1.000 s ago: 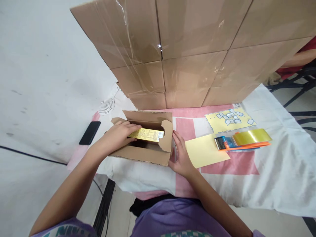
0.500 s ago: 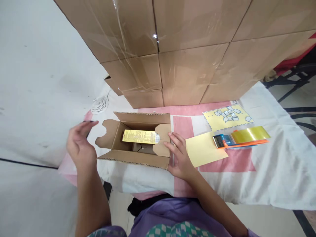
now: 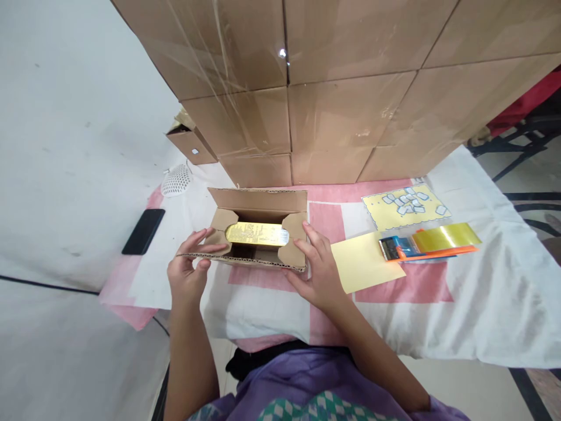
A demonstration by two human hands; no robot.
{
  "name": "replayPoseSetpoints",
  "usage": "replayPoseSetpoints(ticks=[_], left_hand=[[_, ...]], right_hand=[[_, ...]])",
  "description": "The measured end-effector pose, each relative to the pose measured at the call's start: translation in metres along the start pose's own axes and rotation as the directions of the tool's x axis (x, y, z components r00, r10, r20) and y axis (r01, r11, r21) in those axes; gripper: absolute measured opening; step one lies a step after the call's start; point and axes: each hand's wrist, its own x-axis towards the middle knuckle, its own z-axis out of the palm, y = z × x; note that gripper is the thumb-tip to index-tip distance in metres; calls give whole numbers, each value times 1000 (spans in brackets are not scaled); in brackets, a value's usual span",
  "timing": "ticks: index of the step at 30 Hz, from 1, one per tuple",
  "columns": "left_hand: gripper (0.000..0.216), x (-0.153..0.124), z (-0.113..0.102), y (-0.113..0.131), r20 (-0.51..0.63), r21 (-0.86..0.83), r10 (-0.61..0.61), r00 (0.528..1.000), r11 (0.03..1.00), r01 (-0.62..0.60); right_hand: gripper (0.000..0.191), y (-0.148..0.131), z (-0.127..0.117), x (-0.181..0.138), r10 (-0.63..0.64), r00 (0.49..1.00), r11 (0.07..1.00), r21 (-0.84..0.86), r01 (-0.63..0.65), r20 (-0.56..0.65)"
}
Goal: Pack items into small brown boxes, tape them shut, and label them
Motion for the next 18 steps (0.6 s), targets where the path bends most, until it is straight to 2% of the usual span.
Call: replayPoseSetpoints(ticks=[6,10,12,15,18], left_hand=[[37,4,-6,-4,10,27,103,995,994,-103],[33,8,-6,-5,-24,26,120,992,993,-119],[33,10,-1,0,-43,29,51,998,998,-50],[46,11,11,11,-116,-6,-153,981,988,153],[64,12,26,17,-160,-88,-267,950,963,255]], right_hand=[[48,-13,-6,4,106,993,987,-129,-99,48],[47,-19,-13,8,172,976,959,-249,-136,130],[50,-21,-16,11,184,969,943,-307,-127,164],[54,-21,-19,12,189,962,932,-346,-112,198],[59,-14,-20,11,167,963,965,-235,-115,212]])
